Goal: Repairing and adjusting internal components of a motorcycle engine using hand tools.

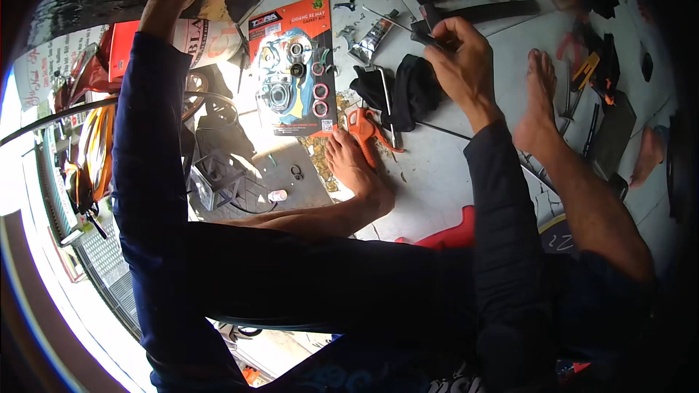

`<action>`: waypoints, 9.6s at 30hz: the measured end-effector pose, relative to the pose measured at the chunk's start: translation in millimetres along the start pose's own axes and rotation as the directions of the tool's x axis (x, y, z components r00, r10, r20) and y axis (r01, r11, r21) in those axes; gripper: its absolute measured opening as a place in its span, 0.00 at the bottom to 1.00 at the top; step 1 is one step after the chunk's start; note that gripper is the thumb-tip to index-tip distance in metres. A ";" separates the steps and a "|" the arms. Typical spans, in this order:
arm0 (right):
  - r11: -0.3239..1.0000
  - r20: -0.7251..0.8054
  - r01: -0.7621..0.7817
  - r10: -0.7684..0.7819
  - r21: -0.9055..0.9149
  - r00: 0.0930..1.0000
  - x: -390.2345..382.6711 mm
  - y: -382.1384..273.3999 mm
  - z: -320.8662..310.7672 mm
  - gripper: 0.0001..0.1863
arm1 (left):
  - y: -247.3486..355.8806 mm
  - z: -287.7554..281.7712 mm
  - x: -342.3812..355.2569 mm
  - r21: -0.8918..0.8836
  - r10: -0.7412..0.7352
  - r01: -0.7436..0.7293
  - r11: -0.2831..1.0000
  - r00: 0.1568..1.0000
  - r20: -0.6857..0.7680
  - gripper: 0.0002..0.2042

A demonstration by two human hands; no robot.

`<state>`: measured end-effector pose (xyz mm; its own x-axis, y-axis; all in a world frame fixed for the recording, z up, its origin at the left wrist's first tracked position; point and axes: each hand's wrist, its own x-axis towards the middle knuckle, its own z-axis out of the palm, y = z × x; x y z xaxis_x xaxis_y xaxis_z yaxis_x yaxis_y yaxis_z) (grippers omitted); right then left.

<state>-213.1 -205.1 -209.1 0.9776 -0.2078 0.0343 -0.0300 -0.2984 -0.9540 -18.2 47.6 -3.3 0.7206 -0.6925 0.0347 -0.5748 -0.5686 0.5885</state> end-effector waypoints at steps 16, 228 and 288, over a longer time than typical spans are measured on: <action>0.991 -0.041 0.128 -0.127 0.027 0.991 40.5 -88.7 42.9 0.16 | 24.5 4.7 -1.9 -0.231 -0.406 0.389 0.892 0.913 -0.031 0.29; 0.931 -0.150 0.103 -0.052 0.351 0.987 35.2 -87.5 59.8 0.19 | 20.2 59.3 -16.3 0.218 -0.185 0.279 0.935 0.910 -0.372 0.45; 0.714 0.113 -0.403 0.555 -0.572 0.824 -35.7 65.5 55.0 0.15 | -6.2 50.4 -24.4 0.335 0.000 0.136 0.932 0.927 -0.376 0.49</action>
<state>-238.5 -166.0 -289.2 0.8127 -0.2320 -0.5346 -0.5344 -0.6624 -0.5249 -51.7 45.7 -48.6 0.8136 -0.4745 0.3359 -0.5677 -0.7730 0.2830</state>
